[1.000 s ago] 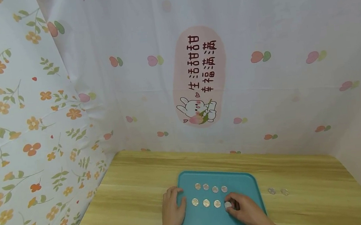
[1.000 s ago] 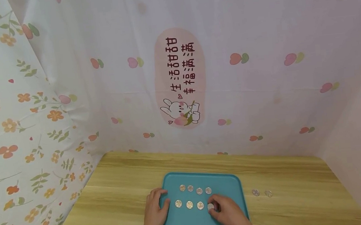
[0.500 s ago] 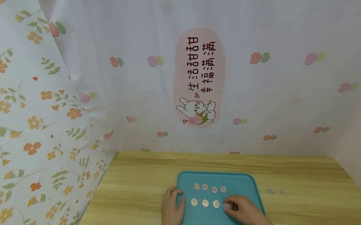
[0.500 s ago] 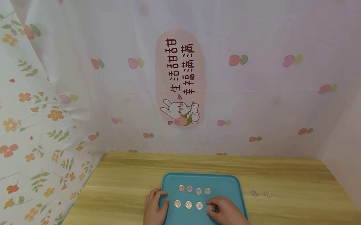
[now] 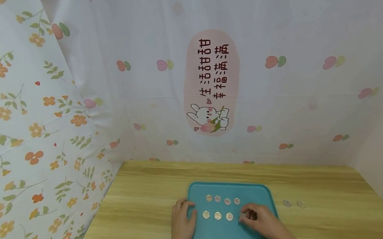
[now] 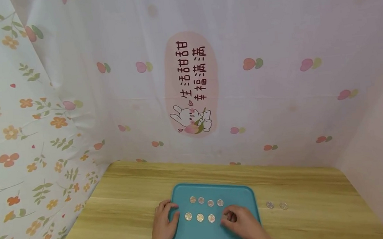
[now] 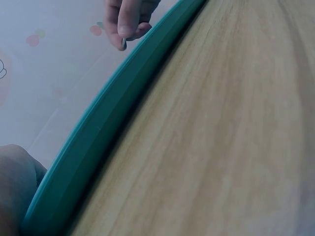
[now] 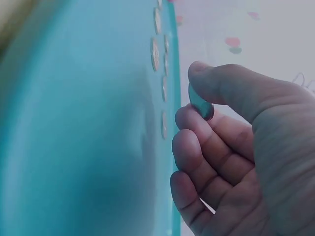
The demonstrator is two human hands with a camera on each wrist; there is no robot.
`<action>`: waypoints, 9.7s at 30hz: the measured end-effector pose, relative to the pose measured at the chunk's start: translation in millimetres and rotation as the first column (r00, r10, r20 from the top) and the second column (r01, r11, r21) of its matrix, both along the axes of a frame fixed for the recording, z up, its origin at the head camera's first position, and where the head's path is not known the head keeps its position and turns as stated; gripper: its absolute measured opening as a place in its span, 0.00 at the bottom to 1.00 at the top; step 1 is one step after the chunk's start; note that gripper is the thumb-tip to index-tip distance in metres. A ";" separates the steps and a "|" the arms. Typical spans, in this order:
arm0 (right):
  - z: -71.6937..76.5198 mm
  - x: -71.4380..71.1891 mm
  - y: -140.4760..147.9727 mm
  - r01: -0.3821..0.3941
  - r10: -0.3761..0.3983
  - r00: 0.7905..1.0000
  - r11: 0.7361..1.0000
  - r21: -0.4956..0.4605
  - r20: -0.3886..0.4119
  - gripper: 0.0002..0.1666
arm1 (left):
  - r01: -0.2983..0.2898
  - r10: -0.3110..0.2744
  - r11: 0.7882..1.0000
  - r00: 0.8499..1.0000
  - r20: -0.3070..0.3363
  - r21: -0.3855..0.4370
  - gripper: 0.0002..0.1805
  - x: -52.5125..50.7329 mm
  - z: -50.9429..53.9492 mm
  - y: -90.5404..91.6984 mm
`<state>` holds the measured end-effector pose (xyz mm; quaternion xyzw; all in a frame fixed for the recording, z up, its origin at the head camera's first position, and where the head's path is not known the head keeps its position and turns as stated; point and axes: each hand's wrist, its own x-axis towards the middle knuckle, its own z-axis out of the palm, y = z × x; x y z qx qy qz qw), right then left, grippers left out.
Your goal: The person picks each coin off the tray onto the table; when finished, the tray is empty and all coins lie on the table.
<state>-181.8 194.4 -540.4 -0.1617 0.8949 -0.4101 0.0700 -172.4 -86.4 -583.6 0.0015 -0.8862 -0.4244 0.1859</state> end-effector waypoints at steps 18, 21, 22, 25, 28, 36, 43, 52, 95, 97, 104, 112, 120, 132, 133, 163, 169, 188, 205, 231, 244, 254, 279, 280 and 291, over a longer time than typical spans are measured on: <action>19.0 -3.9 34.5 0.256 -0.256 0.967 0.967 -0.005 0.013 0.12 | -0.001 0.001 1.000 0.999 0.037 0.008 0.07 0.4 1.4 -0.2; 18.3 -4.2 41.3 0.276 -0.276 0.961 0.961 0.006 0.003 0.13 | 0.000 -0.001 1.000 0.998 0.060 0.018 0.07 0.1 0.8 -0.3; 17.9 -4.2 43.8 0.282 -0.282 0.959 0.959 0.010 0.003 0.14 | 0.000 -0.002 1.000 0.998 0.068 0.022 0.07 -0.1 0.7 -0.4; 16.0 -5.0 52.1 0.295 -0.294 0.956 0.955 0.023 -0.009 0.15 | 0.004 -0.006 1.000 0.997 0.074 0.028 0.06 0.0 0.8 -0.5; 14.9 -5.5 61.8 0.310 -0.308 0.950 0.950 0.030 -0.050 0.15 | 0.006 -0.007 1.000 0.997 0.072 0.027 0.06 0.1 0.5 -0.6; 15.2 -6.5 86.1 0.370 -0.361 0.926 0.927 0.066 -0.111 0.17 | 0.012 -0.014 1.000 0.998 0.064 0.022 0.06 -0.5 -1.2 -1.6; 16.8 -3.6 102.7 0.402 -0.392 0.910 0.914 0.053 -0.135 0.18 | 0.012 -0.013 1.000 0.998 0.054 0.020 0.06 -0.3 -1.7 -1.5; 10.7 -4.4 126.8 0.445 -0.430 0.889 0.893 0.070 -0.157 0.23 | 0.005 -0.005 1.000 1.000 -0.009 -0.005 0.06 -0.7 -2.6 -1.4; -37.9 3.9 183.7 0.652 -0.613 0.748 0.752 0.103 -0.254 0.28 | 0.001 -0.001 1.000 1.000 0.019 0.007 0.06 -0.7 -1.7 -1.2; -37.6 4.1 183.5 0.652 -0.615 0.747 0.751 0.099 -0.253 0.28 | 0.001 -0.001 1.000 1.000 0.017 0.008 0.06 -0.8 -2.1 -1.1; -38.8 3.1 182.4 0.668 -0.642 0.741 0.735 0.119 -0.195 0.30 | 0.006 -0.007 1.000 0.999 0.043 0.015 0.05 -0.1 0.1 -0.7; -39.5 2.5 182.7 0.668 -0.643 0.741 0.736 0.109 -0.194 0.30 | 0.007 -0.008 1.000 0.999 0.048 0.017 0.05 0.4 0.6 -0.5; -37.8 4.0 183.4 0.677 -0.661 0.728 0.735 0.040 -0.183 0.29 | 0.012 -0.013 1.000 0.998 0.054 0.018 0.05 -1.4 0.8 -1.0; -37.3 4.4 183.7 0.713 -0.706 0.697 0.701 0.017 -0.124 0.30 | 0.008 -0.009 1.000 0.999 0.051 0.018 0.05 -0.2 -0.8 -0.9; -37.6 4.4 183.4 0.716 -0.709 0.694 0.698 0.017 -0.125 0.30 | 0.007 -0.008 1.000 0.999 0.052 0.018 0.05 -0.1 -0.7 -0.9; -37.5 2.9 183.6 0.737 -0.731 0.668 0.676 -0.007 -0.139 0.27 | 0.002 -0.003 1.000 0.999 0.053 0.019 0.05 -0.4 0.6 -0.3; -36.1 3.1 182.7 0.740 -0.734 0.666 0.673 -0.008 -0.137 0.27 | 0.000 0.000 1.000 0.999 0.039 0.010 0.06 0.1 1.3 -0.4; -15.7 -2.1 147.6 0.712 -0.730 0.677 0.681 -0.170 -0.094 0.24 | 0.010 -0.010 1.000 0.999 0.034 0.012 0.06 0.1 -0.2 -2.4; 29.4 -25.8 59.8 0.346 -0.347 0.893 0.937 -0.054 -0.287 0.18 | 0.009 -0.009 1.000 1.000 -0.019 0.011 0.06 0.0 -0.6 -2.6; -22.7 -48.7 -25.9 0.211 -0.215 0.953 0.977 -0.042 -0.213 0.11 | 0.023 -0.024 1.000 0.999 0.024 0.020 0.06 0.6 2.6 -3.0; -23.1 -49.5 -24.9 0.214 -0.192 0.961 0.972 0.099 -0.198 0.10 | -0.005 0.004 1.000 0.999 0.034 0.027 0.05 0.2 0.6 0.2; -17.6 -47.7 -26.7 0.225 -0.198 0.961 0.966 0.128 -0.194 0.09 | -0.003 0.003 1.000 1.000 0.006 -0.001 0.05 1.5 4.7 -0.4; -7.5 -48.5 -27.3 0.216 -0.200 0.971 0.969 0.122 -0.130 0.08 | -0.001 0.001 1.000 1.000 -0.023 -0.015 0.05 -2.9 7.3 -0.2; -7.7 -48.3 -27.3 0.210 -0.194 0.973 0.969 0.129 -0.127 0.07 | -0.002 0.002 1.000 1.000 -0.018 -0.015 0.05 -2.5 7.1 -0.4; -16.2 -46.9 -28.4 0.230 -0.220 0.970 0.968 0.100 -0.102 0.10 | -0.011 0.011 1.000 0.999 0.046 -0.001 0.05 -1.5 -0.1 0.3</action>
